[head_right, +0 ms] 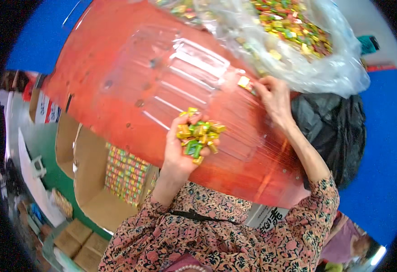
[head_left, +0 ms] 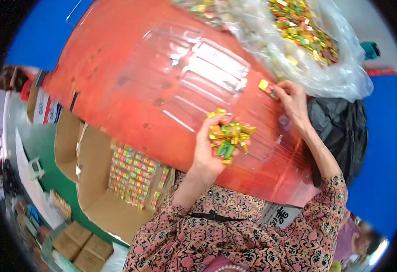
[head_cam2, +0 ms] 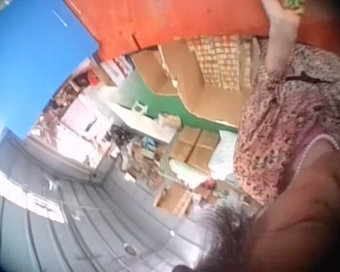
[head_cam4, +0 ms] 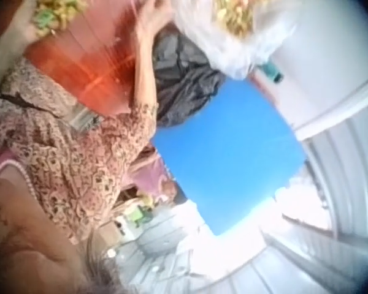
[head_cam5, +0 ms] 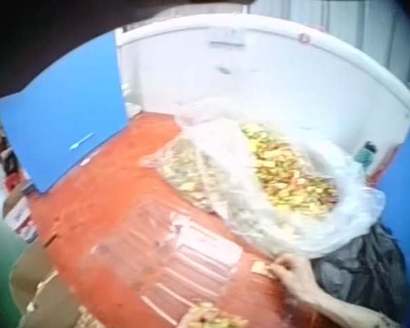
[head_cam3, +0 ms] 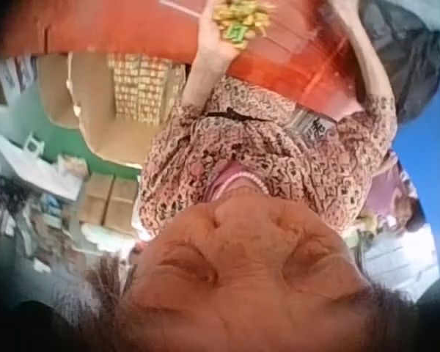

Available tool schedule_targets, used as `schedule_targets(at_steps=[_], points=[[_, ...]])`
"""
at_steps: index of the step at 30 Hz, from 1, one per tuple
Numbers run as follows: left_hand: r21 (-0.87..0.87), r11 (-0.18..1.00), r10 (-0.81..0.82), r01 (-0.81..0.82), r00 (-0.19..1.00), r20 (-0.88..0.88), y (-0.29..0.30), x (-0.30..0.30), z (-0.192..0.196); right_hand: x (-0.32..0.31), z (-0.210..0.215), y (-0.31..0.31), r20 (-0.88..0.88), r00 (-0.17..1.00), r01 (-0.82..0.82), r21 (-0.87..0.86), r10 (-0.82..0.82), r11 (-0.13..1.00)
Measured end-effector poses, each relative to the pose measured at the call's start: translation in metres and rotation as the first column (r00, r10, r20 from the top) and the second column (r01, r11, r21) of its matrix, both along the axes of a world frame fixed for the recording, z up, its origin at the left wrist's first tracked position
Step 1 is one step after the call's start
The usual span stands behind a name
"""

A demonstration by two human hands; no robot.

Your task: Sorting and packing individual small candies into plastic organizer trays on a factory workbench.

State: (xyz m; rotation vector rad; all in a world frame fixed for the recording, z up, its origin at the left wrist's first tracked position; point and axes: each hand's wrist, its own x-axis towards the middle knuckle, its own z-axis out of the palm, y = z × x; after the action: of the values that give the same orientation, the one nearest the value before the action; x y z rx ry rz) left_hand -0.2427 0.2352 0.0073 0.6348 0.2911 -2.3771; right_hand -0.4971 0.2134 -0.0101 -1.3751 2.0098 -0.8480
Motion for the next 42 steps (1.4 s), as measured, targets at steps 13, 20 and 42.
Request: schedule_targets(at_steps=[13,20,42], points=[[-0.115,0.991,-0.058,0.061,0.998,0.027,0.001,-0.009,-0.002,0.005,0.019,0.006,-0.066,0.990,-0.128,-0.053,0.125,0.990],[-0.255,0.945,-0.190,0.204,0.979,0.078,-0.002,-0.013,0.007,0.053,0.045,0.013,0.591,0.740,-0.396,-0.003,0.321,0.918],[-0.197,0.931,-0.300,0.307,0.952,0.064,0.001,-0.026,-0.001,-0.039,0.033,0.042,0.067,0.995,0.069,0.100,-0.076,0.993]])
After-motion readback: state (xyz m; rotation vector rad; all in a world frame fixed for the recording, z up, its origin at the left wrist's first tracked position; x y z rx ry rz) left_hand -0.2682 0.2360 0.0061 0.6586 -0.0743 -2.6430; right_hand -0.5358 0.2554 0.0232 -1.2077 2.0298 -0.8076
